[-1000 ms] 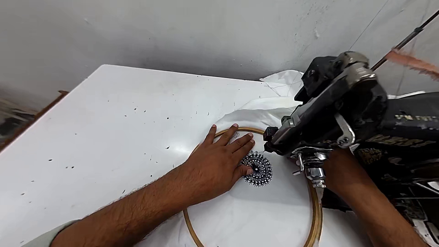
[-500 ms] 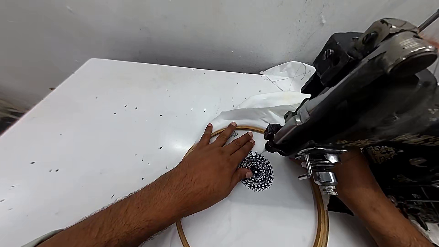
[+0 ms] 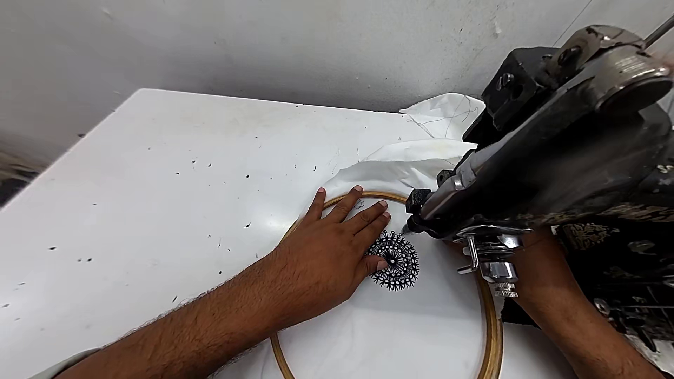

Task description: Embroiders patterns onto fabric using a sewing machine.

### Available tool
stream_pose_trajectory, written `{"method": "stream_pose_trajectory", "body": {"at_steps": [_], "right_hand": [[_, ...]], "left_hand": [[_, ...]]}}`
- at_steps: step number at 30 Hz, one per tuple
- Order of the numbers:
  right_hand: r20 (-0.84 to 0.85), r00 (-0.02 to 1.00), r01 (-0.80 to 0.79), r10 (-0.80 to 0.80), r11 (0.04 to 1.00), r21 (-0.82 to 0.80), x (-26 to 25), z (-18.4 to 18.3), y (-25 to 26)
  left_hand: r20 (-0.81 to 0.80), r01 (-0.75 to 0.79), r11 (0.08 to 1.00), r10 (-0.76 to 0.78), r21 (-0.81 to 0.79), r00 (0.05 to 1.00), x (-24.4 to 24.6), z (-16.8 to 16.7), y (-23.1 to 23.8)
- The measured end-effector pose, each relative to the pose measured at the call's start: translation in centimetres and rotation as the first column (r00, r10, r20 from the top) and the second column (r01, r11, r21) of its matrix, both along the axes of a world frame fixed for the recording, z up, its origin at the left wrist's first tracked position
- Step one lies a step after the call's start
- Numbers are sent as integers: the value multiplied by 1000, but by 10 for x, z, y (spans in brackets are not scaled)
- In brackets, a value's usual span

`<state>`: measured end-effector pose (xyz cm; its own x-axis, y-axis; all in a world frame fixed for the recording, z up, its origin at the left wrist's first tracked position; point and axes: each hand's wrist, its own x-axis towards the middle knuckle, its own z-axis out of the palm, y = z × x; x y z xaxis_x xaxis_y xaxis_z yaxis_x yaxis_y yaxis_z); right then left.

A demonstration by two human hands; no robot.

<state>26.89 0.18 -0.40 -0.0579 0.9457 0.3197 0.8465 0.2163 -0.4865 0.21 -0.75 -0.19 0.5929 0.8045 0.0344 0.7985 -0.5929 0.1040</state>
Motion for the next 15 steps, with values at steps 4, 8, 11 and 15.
{"method": "stream_pose_trajectory", "body": {"at_steps": [4, 8, 11, 15], "right_hand": [[26, 1000, 13, -13, 1000, -28, 0, 3, 1], [26, 1000, 7, -6, 1000, -7, 0, 1, 1], [17, 1000, 11, -11, 1000, -11, 0, 1, 1], [24, 1000, 19, -19, 1000, -15, 0, 3, 0]], "left_hand": [[11, -2, 1000, 2, 6, 1000, 2, -1, 0], [0, 1, 1000, -1, -7, 1000, 1, 0, -2], [-1, -7, 1000, 7, 3, 1000, 1, 1, -1], [17, 0, 1000, 0, 13, 1000, 3, -1, -1]]}}
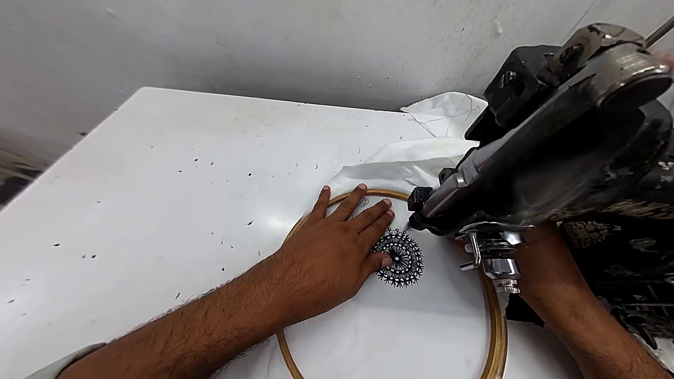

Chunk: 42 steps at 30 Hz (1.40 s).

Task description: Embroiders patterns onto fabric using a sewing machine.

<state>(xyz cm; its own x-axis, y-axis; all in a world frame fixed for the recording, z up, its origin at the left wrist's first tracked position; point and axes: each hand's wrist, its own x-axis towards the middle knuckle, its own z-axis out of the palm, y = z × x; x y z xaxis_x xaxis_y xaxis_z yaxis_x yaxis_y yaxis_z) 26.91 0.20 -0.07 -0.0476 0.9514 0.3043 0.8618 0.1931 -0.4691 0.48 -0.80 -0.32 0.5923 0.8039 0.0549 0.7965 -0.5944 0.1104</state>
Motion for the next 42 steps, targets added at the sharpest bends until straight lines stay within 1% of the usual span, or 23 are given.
{"method": "stream_pose_trajectory", "body": {"at_steps": [4, 9, 12, 15, 18, 20, 25, 27, 29, 32, 37, 42], "right_hand": [[-2, 1000, -3, 3, 1000, -11, -1, -2, -1], [12, 999, -38, 37, 999, 23, 0, -2, 2], [31, 1000, -8, 8, 1000, -7, 1, 0, 1], [2, 1000, 6, -6, 1000, -23, 0, 0, -2], [13, 999, -35, 34, 999, 33, 0, -4, -2], [13, 999, -39, 38, 999, 38, 0, -4, -2], [3, 999, -47, 47, 999, -3, 1, -1, 3], [40, 998, -48, 50, 998, -50, 4, 4, 5], [97, 995, -24, 38, 991, -133, 6, 13, 5], [94, 995, 12, 9, 975, -220, 2, 20, 4], [38, 999, -27, 33, 988, -150, 6, 7, 9], [42, 999, -25, 30, 992, -121, 4, 7, 7]], "left_hand": [[-19, -6, 1000, 5, -31, 1000, -2, 4, -2], [-9, -3, 1000, 3, -9, 1000, -1, 2, 1], [-10, 5, 1000, -5, -4, 1000, 0, 0, 0], [-16, 0, 1000, -1, -23, 1000, -1, 3, -1], [-13, -8, 1000, 8, -17, 1000, -2, 4, -1], [-16, -11, 1000, 10, -24, 1000, -1, 4, 0], [-13, -8, 1000, 7, -15, 1000, -2, 3, 1], [7, -6, 1000, 6, -10, 1000, -2, 3, 2], [29, -6, 1000, 6, -1, 1000, -2, 2, 3], [37, -16, 1000, 16, 5, 999, 1, -1, 2], [16, -14, 1000, 13, 12, 1000, 1, -3, 1], [22, -18, 1000, 18, 3, 1000, 1, -2, 1]]}}
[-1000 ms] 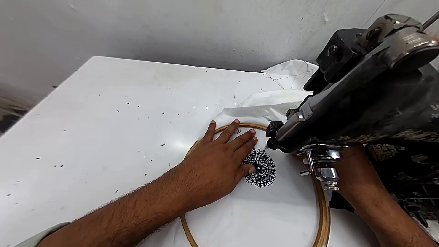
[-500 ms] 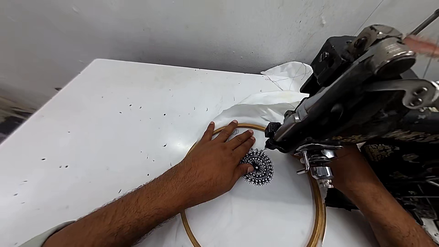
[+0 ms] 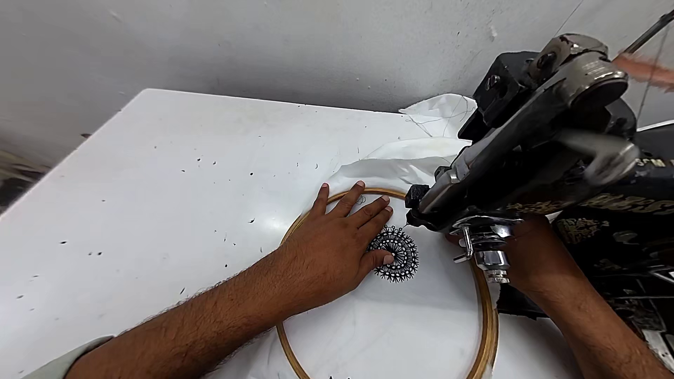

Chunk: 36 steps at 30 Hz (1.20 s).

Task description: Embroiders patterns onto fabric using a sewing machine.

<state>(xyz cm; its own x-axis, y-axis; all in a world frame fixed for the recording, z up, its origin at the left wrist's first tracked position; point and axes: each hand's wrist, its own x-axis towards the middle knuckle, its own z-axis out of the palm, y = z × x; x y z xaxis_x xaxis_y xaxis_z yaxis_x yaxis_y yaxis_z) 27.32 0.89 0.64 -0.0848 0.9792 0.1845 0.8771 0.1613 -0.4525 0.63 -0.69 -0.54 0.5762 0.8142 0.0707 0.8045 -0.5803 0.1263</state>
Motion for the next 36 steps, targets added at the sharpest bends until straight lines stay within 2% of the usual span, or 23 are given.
{"method": "stream_pose_trajectory", "body": {"at_steps": [20, 28, 34, 36], "right_hand": [[-107, 993, 54, -48, 997, 58, -7, -8, -7], [-68, 997, 48, -44, 997, 52, -6, -4, -7], [-67, 998, 20, -13, 994, 108, -5, -10, -6], [-62, 998, 29, -25, 997, 71, -5, -6, -5]], "left_hand": [[-25, -33, 999, 32, -34, 999, -3, 5, -1], [-18, -24, 1000, 23, -21, 1000, -2, 4, -1], [-12, -32, 999, 32, -18, 999, -3, 4, 1], [-6, -32, 999, 32, -17, 999, -2, 3, 0]]}}
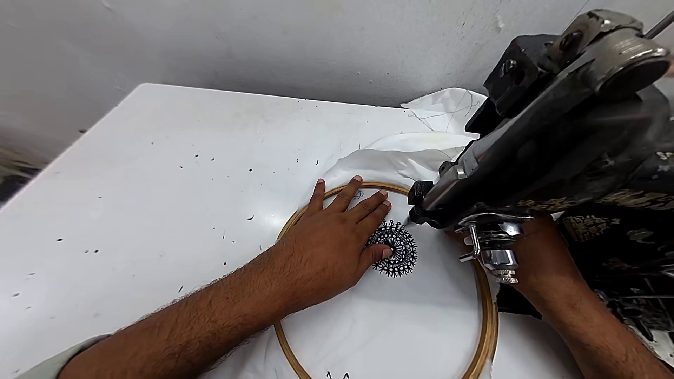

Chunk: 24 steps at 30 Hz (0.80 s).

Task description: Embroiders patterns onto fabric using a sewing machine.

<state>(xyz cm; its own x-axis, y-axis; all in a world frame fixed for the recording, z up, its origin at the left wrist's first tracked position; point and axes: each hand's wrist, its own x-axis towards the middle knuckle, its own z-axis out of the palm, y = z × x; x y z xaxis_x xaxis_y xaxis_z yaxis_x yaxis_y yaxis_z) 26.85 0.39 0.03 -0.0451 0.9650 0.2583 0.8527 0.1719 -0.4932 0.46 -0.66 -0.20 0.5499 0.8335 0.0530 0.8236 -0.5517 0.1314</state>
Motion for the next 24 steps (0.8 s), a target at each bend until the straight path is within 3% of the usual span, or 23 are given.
{"method": "stream_pose_trajectory", "body": {"at_steps": [7, 12, 17, 24], "right_hand": [[-19, 1000, -6, 7, 1000, 27, -1, -3, -2], [42, 998, 39, -37, 998, -48, -2, 5, -1], [-16, 1000, 8, -7, 1000, 24, -1, -2, -3], [-2, 1000, 29, -29, 999, -34, 0, 2, -1]], "left_hand": [[-23, -4, 1000, 4, -25, 1000, -1, 2, -1], [-1, 8, 1000, -8, 8, 1000, 0, 0, -1], [-29, 3, 1000, -4, -16, 1000, -1, 3, -2], [-17, 13, 1000, -13, -1, 1000, 1, 1, -2]]}}
